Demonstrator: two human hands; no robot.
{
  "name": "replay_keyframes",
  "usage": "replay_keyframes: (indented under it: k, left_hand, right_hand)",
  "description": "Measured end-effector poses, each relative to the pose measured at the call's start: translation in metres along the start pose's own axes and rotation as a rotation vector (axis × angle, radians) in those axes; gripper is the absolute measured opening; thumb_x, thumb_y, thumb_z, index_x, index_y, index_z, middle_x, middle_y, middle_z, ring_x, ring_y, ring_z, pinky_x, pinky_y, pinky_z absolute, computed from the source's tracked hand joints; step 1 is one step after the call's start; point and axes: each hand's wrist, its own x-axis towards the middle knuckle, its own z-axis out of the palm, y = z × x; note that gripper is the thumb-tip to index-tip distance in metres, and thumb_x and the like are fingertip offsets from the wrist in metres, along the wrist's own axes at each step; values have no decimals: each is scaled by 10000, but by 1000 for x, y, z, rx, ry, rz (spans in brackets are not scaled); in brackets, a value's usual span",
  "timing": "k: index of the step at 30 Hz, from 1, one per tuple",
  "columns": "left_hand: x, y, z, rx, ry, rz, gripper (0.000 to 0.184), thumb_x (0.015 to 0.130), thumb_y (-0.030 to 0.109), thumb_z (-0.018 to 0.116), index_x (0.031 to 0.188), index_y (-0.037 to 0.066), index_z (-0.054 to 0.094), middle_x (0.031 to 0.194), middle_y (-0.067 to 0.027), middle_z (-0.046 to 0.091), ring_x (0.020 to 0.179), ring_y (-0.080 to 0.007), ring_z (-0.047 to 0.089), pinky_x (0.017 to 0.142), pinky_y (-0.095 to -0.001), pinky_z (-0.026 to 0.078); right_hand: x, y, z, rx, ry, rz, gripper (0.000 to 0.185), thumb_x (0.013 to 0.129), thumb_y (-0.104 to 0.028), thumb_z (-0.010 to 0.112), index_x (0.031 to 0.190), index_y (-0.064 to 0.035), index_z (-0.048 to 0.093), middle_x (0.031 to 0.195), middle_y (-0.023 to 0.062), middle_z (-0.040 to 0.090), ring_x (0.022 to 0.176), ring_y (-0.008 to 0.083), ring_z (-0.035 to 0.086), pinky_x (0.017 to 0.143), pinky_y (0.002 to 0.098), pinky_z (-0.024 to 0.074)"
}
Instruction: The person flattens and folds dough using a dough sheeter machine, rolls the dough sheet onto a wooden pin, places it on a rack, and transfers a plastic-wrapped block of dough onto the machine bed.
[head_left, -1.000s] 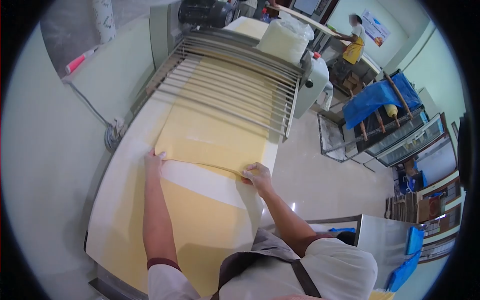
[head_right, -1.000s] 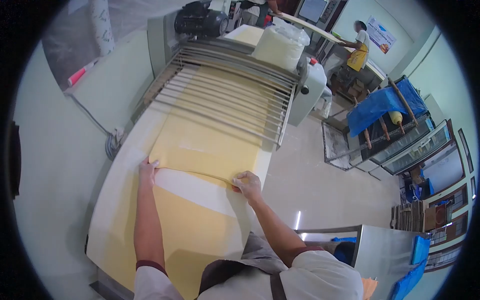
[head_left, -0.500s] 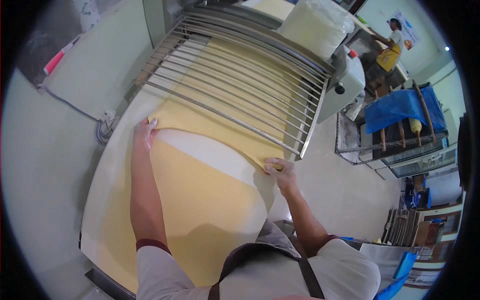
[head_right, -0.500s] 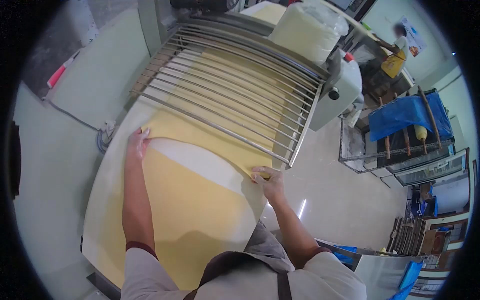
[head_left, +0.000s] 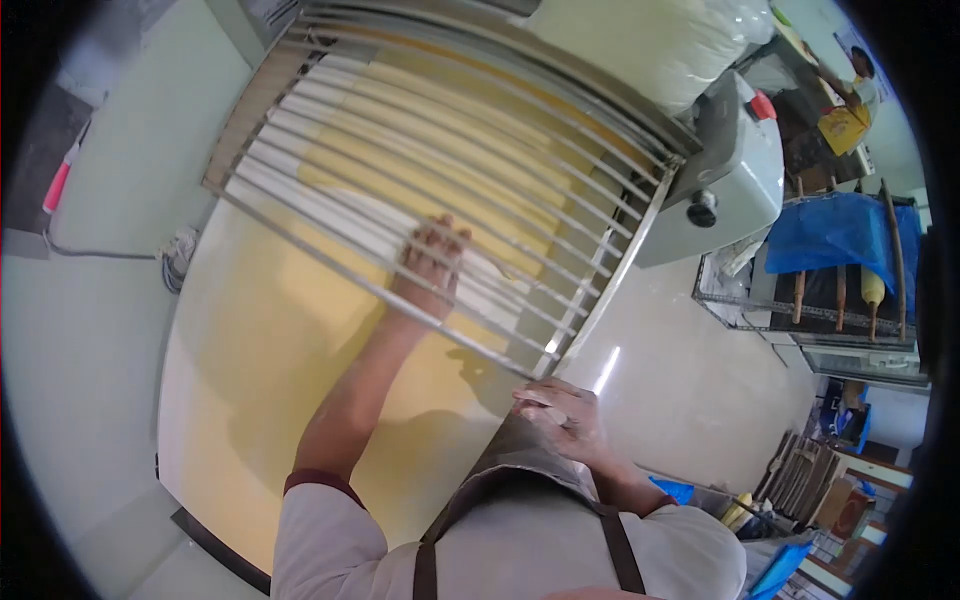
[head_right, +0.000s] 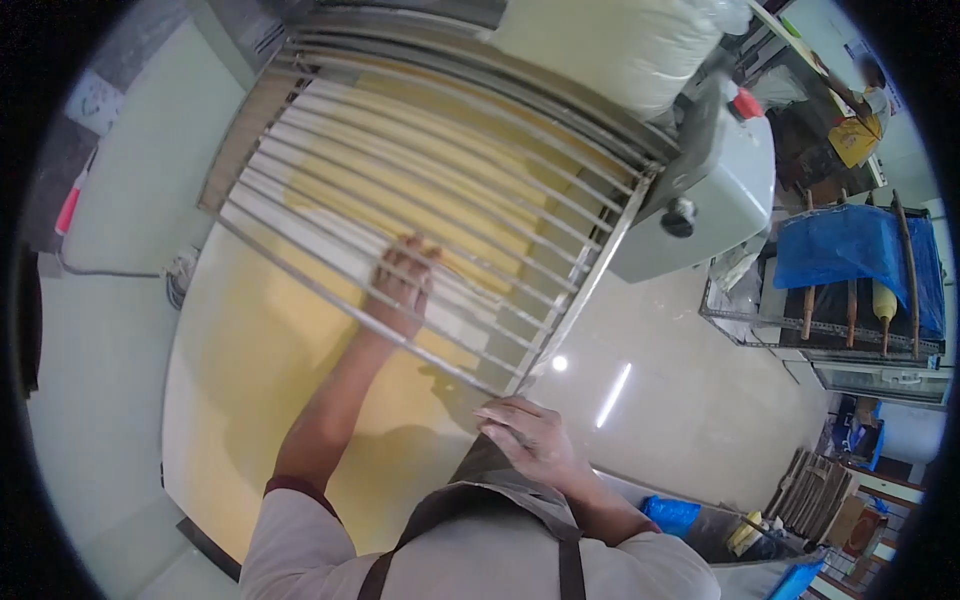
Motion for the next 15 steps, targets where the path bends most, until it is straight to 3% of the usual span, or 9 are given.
replay_keyframes:
  k: [2,6,8,11,13,15]
  left_hand:
    - [9,20,9,-41,-33,87,384,862,138,516,1242,94,553,1384,-186,427,1280,-362,400,1081,-500,291]
    - [27,66,-3,-149,-199,244,362,866,138,513,1222,105,567,1376,-161,442,1292,-330,401,1074,-503,295]
    - [26,66,-13,-174,-272,171,333,877,146,507,1198,92,575,1330,-140,488,1274,-325,425,1053,-498,319]
    - [-24,54,-32,-29,13,-93,293,889,137,510,1157,46,583,1218,-159,548,1181,-346,495,1004,-467,368]
    - [-71,45,-46,-112,182,-538,285,830,55,555,1111,32,595,1231,-174,549,1175,-365,484,985,-464,379]
    - [-68,76,-80,81,513,-866,265,828,39,555,1087,1,596,1167,-179,573,1130,-327,517,973,-416,395]
  right_hand:
    - [-3,-2,-40,-58,39,-37,198,844,-10,627,1041,4,642,921,146,666,818,248,670,725,326,542]
    - [-22,0,-115,-195,348,-18,174,843,9,617,1014,19,646,896,138,669,794,221,668,723,302,541]
    - [-35,1,-159,-232,425,-45,168,845,15,607,1009,25,643,895,134,666,792,200,662,715,295,540]
    - [-60,10,-232,-343,572,28,172,860,13,584,1023,30,636,918,117,659,822,183,648,750,282,525]
    - [-72,22,-281,-390,776,107,202,854,1,602,1051,13,642,971,152,666,871,202,661,769,293,527]
    - [-68,31,-326,-322,865,113,215,862,-5,595,1072,12,634,998,151,660,901,202,652,800,298,516]
